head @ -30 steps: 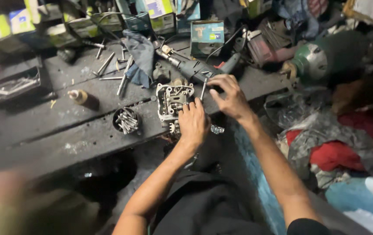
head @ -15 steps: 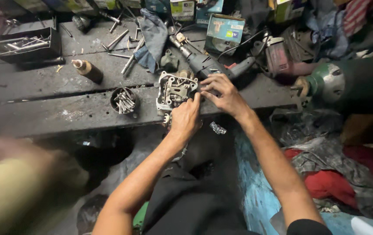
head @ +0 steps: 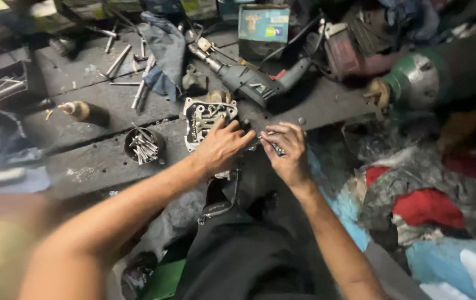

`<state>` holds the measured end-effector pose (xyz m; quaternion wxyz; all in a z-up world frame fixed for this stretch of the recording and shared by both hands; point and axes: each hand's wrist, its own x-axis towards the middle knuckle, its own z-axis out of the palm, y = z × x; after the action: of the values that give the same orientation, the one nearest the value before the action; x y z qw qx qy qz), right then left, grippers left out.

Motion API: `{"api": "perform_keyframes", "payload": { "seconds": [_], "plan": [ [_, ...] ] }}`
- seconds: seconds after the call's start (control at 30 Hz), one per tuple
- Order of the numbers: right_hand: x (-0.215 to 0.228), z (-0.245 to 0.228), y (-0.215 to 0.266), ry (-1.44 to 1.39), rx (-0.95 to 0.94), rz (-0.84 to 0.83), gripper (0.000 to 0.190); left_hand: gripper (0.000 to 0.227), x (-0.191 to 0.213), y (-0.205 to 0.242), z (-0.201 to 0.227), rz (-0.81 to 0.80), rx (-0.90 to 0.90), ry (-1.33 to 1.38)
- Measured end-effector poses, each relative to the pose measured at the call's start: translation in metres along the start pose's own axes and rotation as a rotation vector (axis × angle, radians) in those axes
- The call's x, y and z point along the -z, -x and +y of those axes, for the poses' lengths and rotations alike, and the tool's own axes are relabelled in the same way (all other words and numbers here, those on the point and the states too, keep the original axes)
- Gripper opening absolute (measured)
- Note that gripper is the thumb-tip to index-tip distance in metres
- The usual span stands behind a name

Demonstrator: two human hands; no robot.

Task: The person uses a T-handle wrench to tighten bolts on a disassembled engine cylinder head resting on a workbench. Another person briefly assists by holding the part steady while the first person continues tightening.

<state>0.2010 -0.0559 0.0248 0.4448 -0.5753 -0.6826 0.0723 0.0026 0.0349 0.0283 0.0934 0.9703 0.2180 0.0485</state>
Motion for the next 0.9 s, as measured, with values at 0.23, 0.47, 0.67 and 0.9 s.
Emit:
{"api": "perform_keyframes", "payload": {
  "seconds": [0.23,0.47,0.67,0.9],
  "plan": [
    [-0.002,-0.022,0.019,0.040,-0.089,0.080,0.030,0.070,-0.002,-0.007,-0.013,-0.113,-0.135,-0.004],
    [0.019,-0.015,0.008,-0.075,-0.073,-0.042,0.039,0.086,0.022,-0.002,-0.022,0.155,-0.160,0.202],
    [0.026,0.025,-0.027,-0.214,-0.012,-0.354,0.023,0.035,0.034,0.001,0.014,0.488,0.503,0.527],
    [-0.028,0.078,-0.069,-0.373,-0.208,-1.126,0.030,0.055,0.024,-0.023,0.038,0.604,0.646,0.186]
  ]
}}
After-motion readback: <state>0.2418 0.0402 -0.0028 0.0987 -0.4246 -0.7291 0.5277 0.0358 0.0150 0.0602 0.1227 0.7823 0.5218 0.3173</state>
